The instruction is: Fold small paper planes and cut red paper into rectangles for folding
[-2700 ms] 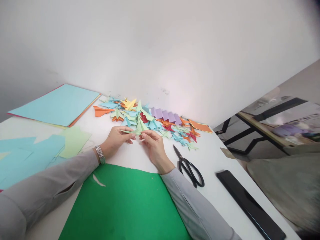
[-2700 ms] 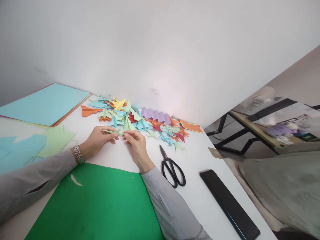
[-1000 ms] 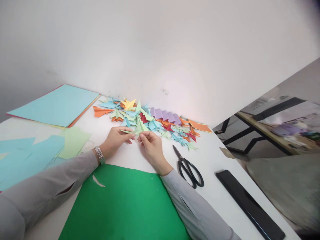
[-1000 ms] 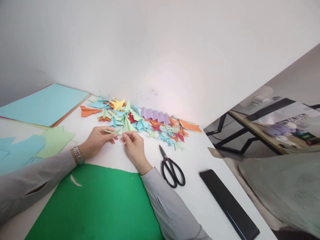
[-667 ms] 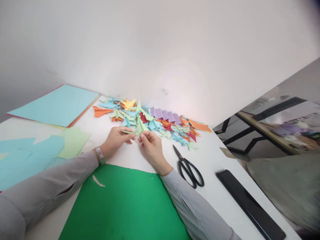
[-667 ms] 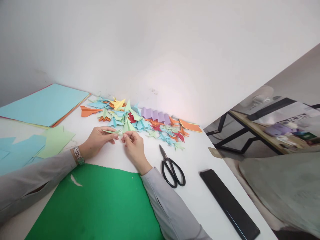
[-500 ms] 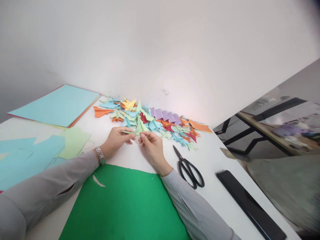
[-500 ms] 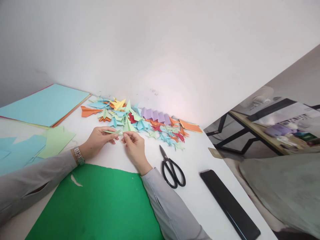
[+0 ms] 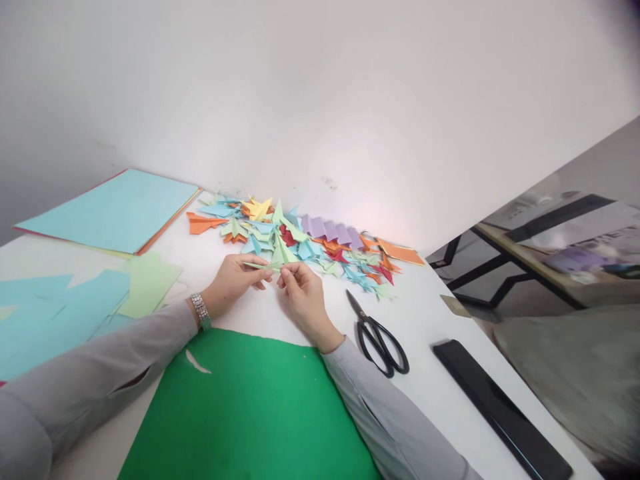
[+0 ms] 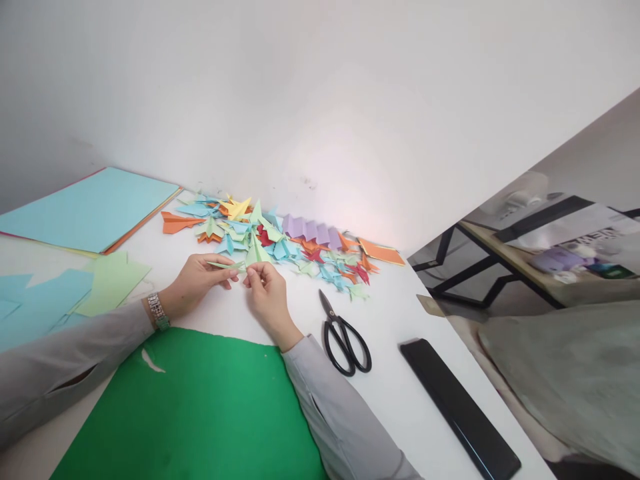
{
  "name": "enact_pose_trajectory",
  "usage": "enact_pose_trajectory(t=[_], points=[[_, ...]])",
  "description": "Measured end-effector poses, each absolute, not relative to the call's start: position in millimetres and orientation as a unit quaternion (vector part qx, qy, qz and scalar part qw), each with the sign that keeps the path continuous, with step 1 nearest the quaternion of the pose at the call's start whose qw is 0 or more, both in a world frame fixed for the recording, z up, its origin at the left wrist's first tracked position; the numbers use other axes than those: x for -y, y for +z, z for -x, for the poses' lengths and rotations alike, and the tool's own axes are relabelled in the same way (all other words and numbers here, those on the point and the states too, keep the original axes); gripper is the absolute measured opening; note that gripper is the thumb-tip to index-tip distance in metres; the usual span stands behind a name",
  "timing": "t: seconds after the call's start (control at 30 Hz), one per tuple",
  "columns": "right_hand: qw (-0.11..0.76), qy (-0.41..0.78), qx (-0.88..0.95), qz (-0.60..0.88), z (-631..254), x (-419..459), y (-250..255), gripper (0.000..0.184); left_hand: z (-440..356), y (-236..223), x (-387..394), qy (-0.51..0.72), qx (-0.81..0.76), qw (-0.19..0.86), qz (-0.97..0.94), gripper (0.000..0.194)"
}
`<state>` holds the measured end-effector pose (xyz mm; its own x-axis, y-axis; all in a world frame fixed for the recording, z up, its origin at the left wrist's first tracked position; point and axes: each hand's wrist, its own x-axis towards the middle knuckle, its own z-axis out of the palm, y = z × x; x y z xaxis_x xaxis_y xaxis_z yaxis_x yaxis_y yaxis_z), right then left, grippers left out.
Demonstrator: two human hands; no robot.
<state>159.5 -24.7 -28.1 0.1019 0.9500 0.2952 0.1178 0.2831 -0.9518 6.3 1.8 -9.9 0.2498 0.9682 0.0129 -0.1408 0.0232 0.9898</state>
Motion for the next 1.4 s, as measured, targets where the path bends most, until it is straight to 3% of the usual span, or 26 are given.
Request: enact_pose_trajectory(t=[0.23,0.87,1.4], points=[[0.63,0.424,0.464,0.456,-160.2,24.6,-24.5,0.021,-7.2,-7.0,-1.0,0.474,-0.407,0.596,-0.505,0.034],[0.637,0.44,0.436,0.458,-160.0,22.5,-23.2,0.022,-5.4,-16.7,-4.6,0.461,-0.395,0.566,-0.558,0.026],[0.662,0.478,0.356,0.454,-161.4,21.3,-22.1,0.019,-8.1,-7.0,-0.5,0.469,-0.408,0.589,-0.517,0.034]])
